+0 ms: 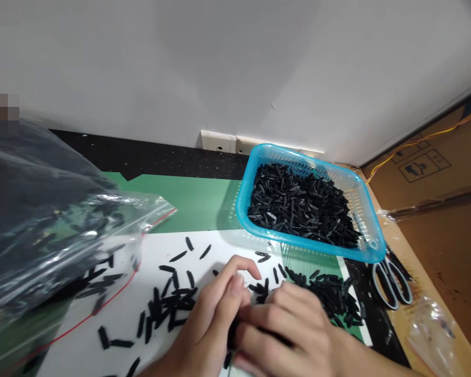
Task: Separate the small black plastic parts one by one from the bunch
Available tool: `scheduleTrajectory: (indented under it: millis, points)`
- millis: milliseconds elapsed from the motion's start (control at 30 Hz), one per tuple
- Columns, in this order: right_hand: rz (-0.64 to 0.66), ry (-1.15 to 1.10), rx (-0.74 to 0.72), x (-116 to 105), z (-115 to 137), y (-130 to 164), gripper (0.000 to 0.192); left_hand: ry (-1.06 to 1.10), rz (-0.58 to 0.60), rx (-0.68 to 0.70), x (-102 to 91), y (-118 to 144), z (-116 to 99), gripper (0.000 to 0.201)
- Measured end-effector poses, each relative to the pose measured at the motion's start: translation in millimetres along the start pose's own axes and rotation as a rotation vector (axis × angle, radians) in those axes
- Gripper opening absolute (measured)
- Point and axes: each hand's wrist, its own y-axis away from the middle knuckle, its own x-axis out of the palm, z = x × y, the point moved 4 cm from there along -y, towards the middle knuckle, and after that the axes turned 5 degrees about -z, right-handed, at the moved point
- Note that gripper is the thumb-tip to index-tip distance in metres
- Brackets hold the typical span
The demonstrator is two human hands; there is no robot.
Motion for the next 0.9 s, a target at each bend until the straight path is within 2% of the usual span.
scheduleTrajectory:
  millis: [100,267,333,400,533,667,767,900]
  points:
    - [0.047,0.028,0.002,12,5,3,0.017,-0.089,-0.067,0.042,-5.7,-1,2,0.064]
    - [-0.079,-0.039,0.054,14,0,6,0.018,-0.139,-0.024,0.125,-6.0,-8,4,0.061]
    - [-0.085,-0.11,0.088,9,-3,4,0.016,-0.137,-0.033,0.169,-4.1,-10,1,0.059]
    - [-0.103,-0.215,0.187,-1,-9,2,0.013,-0.089,0.017,0.136,-0.1,-11,1,0.057]
    - [-0.152,-0.346,0.566,-17,-25,3,0.006,-0.057,0.102,0.149,2.8,-11,0,0.055]
    - [-0.158,-0.488,0.88,-14,-37,13,0.008,-0.068,0.144,0.14,0.6,-9,1,0.055]
    - [-0.158,-0.585,0.987,-8,-42,18,0.012,-0.071,0.152,0.142,-0.6,-8,2,0.055]
    - [-0.156,-0.641,1.006,-6,-44,17,0.011,-0.062,0.144,0.125,0.9,-9,1,0.055]
